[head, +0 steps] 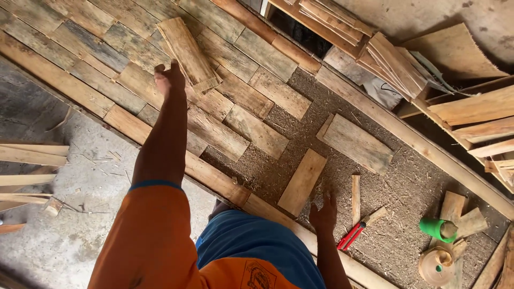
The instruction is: Fitting and trimming small wooden slats on a workshop floor.
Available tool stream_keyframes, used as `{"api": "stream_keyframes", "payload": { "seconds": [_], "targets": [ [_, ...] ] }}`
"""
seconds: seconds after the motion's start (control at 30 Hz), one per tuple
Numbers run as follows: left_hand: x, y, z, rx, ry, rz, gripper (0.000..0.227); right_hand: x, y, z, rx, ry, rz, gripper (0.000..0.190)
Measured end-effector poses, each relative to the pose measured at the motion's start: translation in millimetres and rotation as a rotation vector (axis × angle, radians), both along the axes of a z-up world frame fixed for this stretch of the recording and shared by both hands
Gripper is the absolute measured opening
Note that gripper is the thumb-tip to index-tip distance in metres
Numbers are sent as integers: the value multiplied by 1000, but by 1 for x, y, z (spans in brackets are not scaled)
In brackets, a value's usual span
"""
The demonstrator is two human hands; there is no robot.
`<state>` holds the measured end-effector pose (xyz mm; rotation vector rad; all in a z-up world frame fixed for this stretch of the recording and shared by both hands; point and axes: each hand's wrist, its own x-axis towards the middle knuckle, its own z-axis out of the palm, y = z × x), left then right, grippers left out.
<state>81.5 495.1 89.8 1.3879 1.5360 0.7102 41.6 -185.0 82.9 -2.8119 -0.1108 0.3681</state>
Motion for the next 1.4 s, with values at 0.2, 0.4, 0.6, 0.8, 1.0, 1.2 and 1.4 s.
{"api": "stream_keyframes", "payload": {
  "seconds": [0.2, 0.4, 0.6, 0.8, 1.0, 1.2, 1.4],
  "targets": [
    [-21, -105, -38, 380, -34, -403, 25, -2, -6, -8, 5, -102, 58, 73],
    [-36, -275, -44, 258, -97, -738, 17, -5, 20, 22, 38, -184, 32, 79],
    [-27, -393, -13, 678, 15, -1332, 14, -6, 75, 66, 105, -23, -124, 90],
    [-9, -457, -27, -32, 219, -1321, 36, 8, 71, 34, 329, -3, -163, 94],
    [-2, -476, 1, -37, 154, -1396, 52, 20, 37, 5, 558, 4, -376, 65],
    [68, -486, -49, -24, -46, -1296, 57, 36, -48, -14, 358, 39, -519, 40],
    [141, -474, 33, -144, 45, -1151, 38, 44, -98, 6, 263, -55, -637, 61]
  ]
}}
